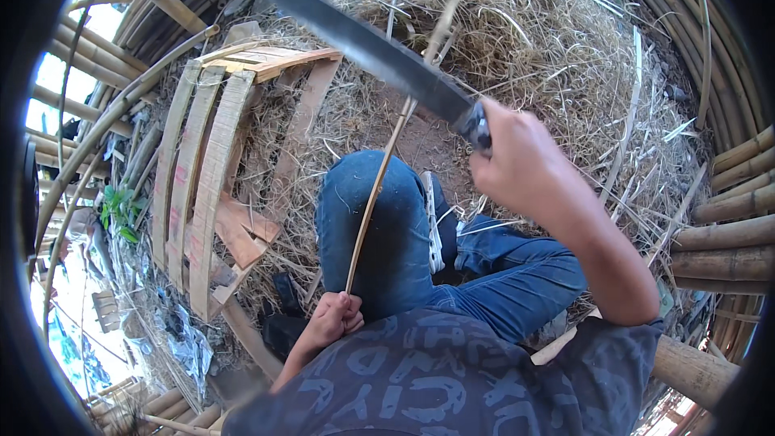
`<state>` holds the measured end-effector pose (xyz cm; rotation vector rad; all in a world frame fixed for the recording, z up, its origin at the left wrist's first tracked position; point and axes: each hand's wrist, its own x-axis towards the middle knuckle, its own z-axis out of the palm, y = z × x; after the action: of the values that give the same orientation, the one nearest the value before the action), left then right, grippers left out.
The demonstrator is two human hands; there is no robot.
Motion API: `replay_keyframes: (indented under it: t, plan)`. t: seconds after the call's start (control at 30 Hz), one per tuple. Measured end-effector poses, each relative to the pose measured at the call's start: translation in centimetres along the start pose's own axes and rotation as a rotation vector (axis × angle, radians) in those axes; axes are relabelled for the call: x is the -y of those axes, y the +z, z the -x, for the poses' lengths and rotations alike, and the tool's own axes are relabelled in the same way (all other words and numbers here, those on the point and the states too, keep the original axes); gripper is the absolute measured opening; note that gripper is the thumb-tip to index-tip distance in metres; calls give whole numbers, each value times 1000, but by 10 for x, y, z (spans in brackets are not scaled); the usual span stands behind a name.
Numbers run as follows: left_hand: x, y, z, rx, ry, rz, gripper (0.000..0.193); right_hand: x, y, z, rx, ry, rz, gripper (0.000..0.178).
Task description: The person whittles a bamboo stick using a large blade by drawing the blade toward themselves along the length of the wood.
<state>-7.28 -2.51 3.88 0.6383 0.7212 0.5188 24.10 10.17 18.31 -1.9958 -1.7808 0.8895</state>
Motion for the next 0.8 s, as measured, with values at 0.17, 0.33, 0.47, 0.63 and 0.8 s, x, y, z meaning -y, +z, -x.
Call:
replay_keyframes:
  t: [0.17,0.33,0.47,0.63,0.8]
  plan:
    - [-2,-6,2,16,-37,-8,50,-2,17,12,34,-121,29,20]
    - [-5,-4,1,18,-55,-6,51,-2,13,2,-21,-54,-37,21]
    - [-6,-6,1,7,-32,-9,52,-9,30,14,27,-63,-77,22]
    - [-3,-7,2,42,-47,38,51,-5,20,8,-4,-143,-38,21]
    - [-5,-5,1,1,-39,9,51,-15,33,13,-130,-56,-95,21]
